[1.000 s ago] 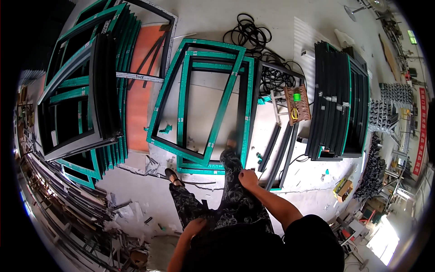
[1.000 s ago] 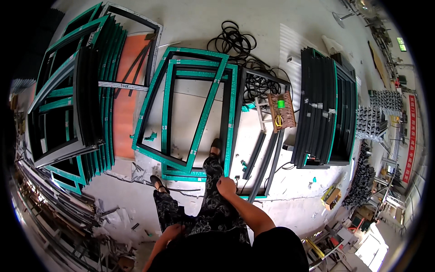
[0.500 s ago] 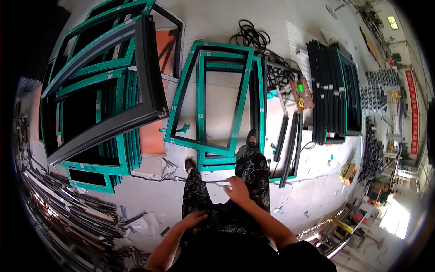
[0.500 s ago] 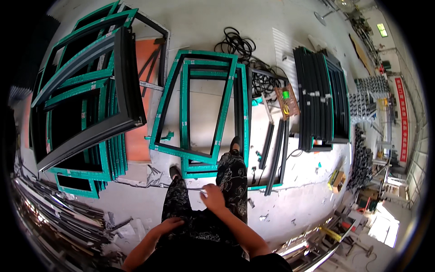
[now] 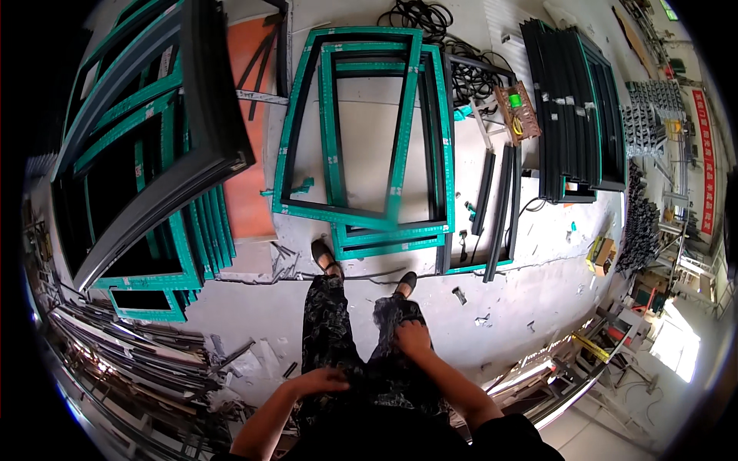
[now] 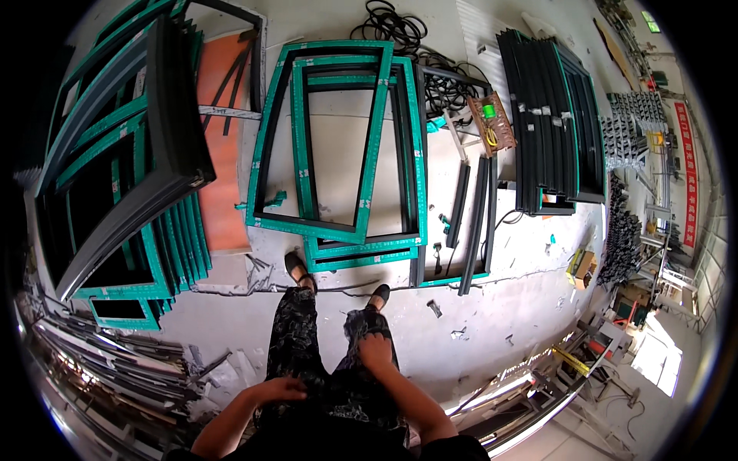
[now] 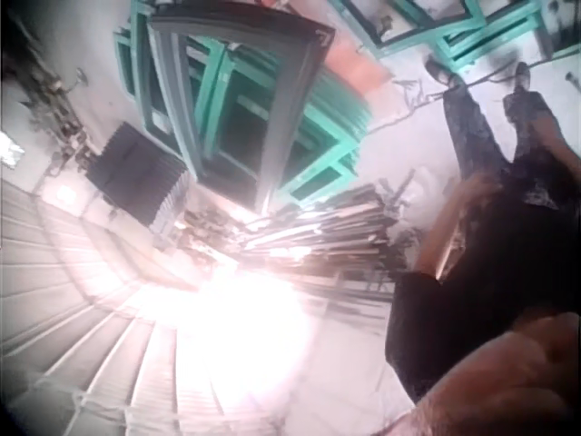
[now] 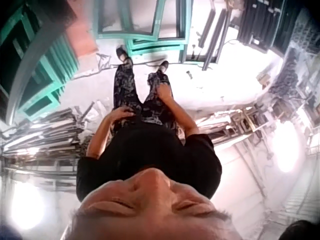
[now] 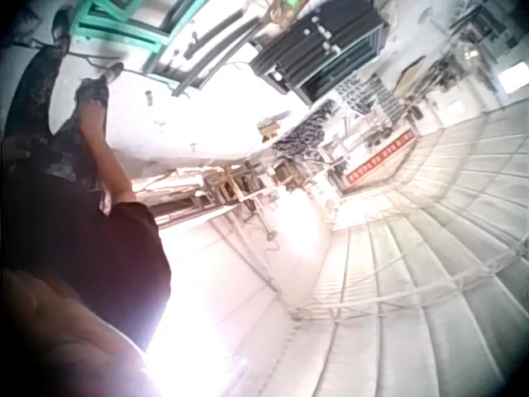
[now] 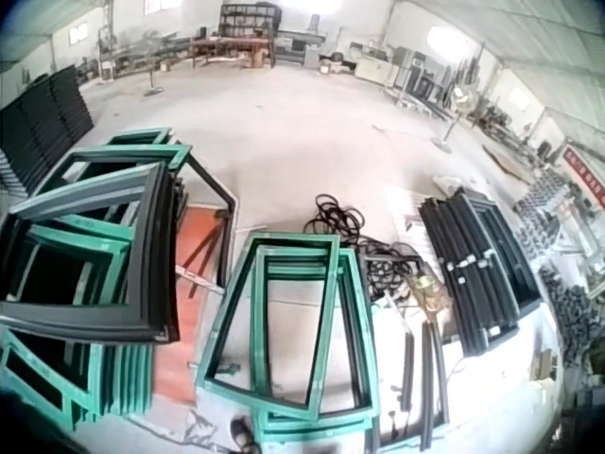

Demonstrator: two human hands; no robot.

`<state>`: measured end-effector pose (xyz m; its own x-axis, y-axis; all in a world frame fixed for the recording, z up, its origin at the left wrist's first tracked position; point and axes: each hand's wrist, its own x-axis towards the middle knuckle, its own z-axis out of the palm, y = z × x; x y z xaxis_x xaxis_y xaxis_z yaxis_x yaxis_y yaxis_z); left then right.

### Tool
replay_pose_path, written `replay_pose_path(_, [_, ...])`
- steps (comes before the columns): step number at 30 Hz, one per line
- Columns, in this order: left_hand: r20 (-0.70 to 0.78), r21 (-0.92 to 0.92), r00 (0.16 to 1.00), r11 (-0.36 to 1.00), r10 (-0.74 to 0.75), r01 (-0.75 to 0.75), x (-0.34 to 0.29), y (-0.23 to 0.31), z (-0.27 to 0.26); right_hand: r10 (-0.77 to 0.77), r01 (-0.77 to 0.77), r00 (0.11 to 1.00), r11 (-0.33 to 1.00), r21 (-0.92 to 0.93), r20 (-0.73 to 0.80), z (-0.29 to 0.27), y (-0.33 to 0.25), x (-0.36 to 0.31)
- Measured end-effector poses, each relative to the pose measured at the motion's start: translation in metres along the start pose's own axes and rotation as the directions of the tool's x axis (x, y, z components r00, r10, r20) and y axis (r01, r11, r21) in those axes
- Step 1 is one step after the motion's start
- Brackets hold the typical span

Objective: The person applies sealing strips to window frames. They handle a green roll of tape, apply it to the frames, and then use shears to cut the rubber sealing strips to size, pressing them into the frame channels by hand.

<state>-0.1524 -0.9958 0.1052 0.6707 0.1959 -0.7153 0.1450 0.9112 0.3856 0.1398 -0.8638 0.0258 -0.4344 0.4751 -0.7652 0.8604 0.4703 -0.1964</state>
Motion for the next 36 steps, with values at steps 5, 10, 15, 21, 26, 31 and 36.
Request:
replay_pose_path(5, [0.062,-0.281,0.928,0.885,-0.368,0.37,0.01,-0.019,0.039,0.063,-0.075,0.996,0.971,0.227,0.061,0.077,0.057,-0.024])
replay_pose_path(10, [0.145,-0.524,0.786,0.627,-0.601,0.576,0.015,-0.055,0.098,-0.291,-0.102,0.872,0.679,0.727,0.394,0.077,0.126,-0.074])
replay_pose_path(15, [0.232,-0.692,0.739,0.427,-0.633,0.583,0.03,-0.121,0.138,-0.802,-0.457,0.332,0.324,0.828,0.497,0.127,0.169,-0.179])
replay_pose_path(21, [0.267,-0.886,0.94,0.33,-0.212,0.326,0.12,-0.151,0.002,-0.835,-0.268,0.121,0.493,0.828,0.537,0.11,0.169,0.014])
replay_pose_path(26, [-0.684,-0.655,0.729,0.431,0.01,-0.621,0.238,-0.165,-0.187,-0.097,0.08,0.995,0.669,0.739,-0.02,0.094,0.202,0.296])
replay_pose_path(31, [-0.751,-0.65,0.656,0.266,-0.076,-0.712,0.388,-0.193,-0.379,0.17,0.353,0.88,0.389,0.851,-0.443,0.082,0.219,0.52])
replay_pose_path(36, [-0.874,-0.467,0.452,-0.05,0.178,-0.883,0.462,-0.176,-0.489,0.067,0.256,0.966,-0.148,0.955,-0.248,0.048,0.186,0.573])
